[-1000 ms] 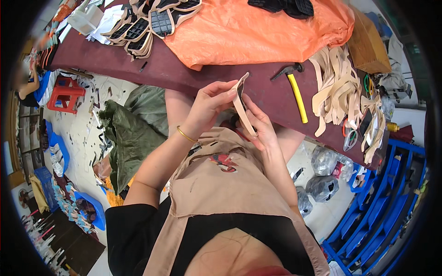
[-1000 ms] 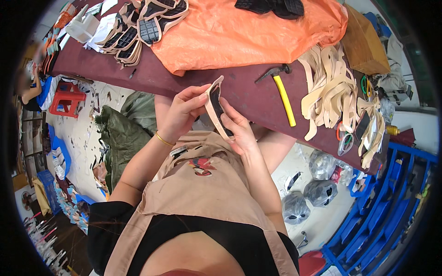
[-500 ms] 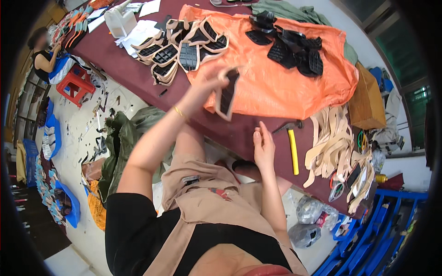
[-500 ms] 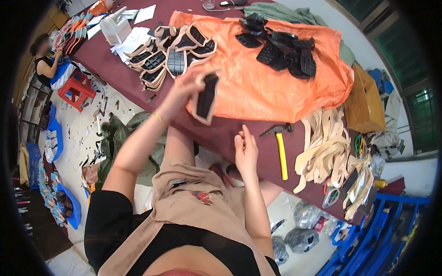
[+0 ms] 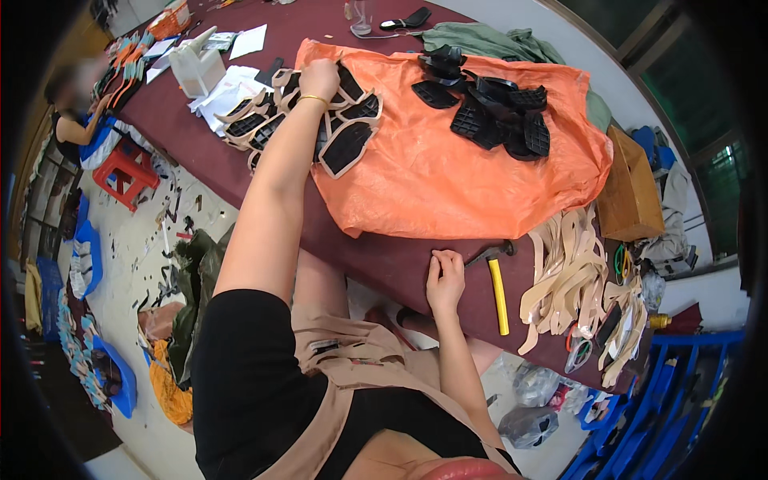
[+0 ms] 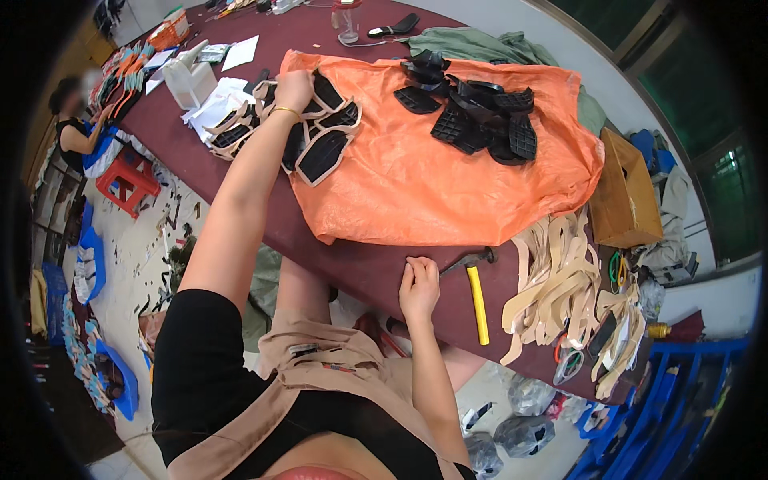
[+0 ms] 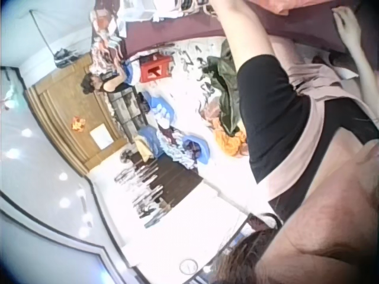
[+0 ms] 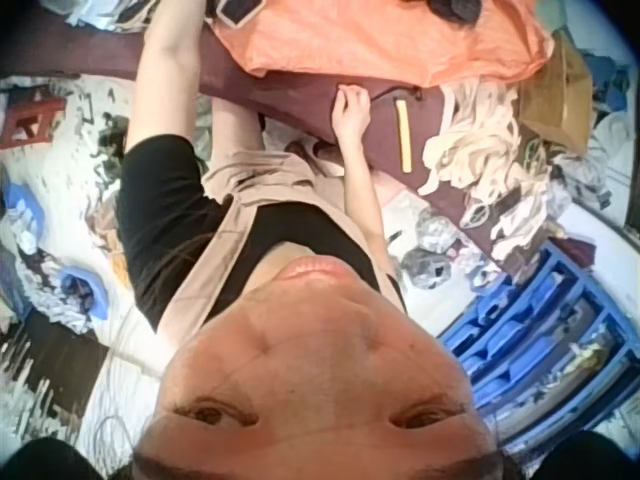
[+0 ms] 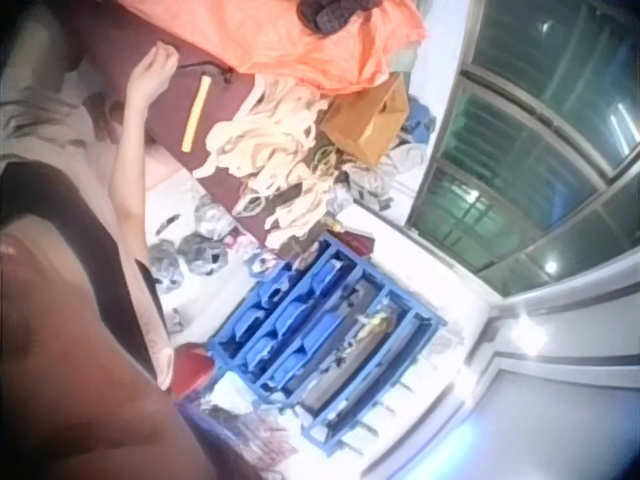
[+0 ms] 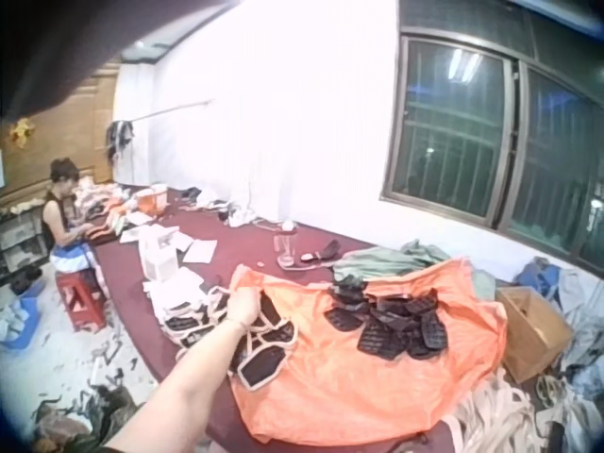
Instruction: Assembling shoe sole components by applying adhesive strips and hammering them into place.
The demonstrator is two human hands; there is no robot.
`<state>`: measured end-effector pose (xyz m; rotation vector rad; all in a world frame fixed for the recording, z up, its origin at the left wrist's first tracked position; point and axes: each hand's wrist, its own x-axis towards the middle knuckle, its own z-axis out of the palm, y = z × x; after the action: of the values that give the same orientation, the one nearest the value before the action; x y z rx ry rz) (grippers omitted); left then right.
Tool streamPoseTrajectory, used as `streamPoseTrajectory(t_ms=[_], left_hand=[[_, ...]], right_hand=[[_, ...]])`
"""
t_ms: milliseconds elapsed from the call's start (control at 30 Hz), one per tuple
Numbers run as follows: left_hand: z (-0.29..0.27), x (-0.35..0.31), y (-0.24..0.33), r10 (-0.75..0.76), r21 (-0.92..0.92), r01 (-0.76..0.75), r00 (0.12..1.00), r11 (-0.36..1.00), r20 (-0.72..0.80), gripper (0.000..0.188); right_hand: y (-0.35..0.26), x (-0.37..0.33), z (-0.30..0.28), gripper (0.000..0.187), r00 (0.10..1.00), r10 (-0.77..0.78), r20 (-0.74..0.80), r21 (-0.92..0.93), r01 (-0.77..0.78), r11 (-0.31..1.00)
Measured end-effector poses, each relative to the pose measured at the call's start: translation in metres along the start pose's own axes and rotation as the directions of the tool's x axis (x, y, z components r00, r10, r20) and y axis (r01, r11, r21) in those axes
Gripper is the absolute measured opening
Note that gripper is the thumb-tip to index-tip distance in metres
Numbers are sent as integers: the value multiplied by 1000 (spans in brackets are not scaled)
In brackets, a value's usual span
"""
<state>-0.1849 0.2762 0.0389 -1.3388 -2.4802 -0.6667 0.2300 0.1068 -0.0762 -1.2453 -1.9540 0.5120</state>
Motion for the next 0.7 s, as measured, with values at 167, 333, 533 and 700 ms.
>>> streamPoseTrajectory(t_ms=[167, 333, 533, 700], left_hand=[[-12, -3, 3, -64, -893, -100, 988, 439, -142, 23], [-61, -102, 45, 197, -932, 256, 958, -258, 209, 17], [-98, -155, 48, 445, -826, 379, 878, -416, 179, 14], [-103, -160, 44, 468, -753, 472, 848, -458, 247, 12]], right_hand=[[1, 1, 0, 13, 999, -16, -28, 28, 16, 999], [5, 1, -3, 12, 1000, 9, -30, 61, -7, 998], [5, 2, 0, 11, 999, -27, -41, 74, 30, 997], [1, -1, 2, 10, 997, -30, -65, 101, 36, 994]])
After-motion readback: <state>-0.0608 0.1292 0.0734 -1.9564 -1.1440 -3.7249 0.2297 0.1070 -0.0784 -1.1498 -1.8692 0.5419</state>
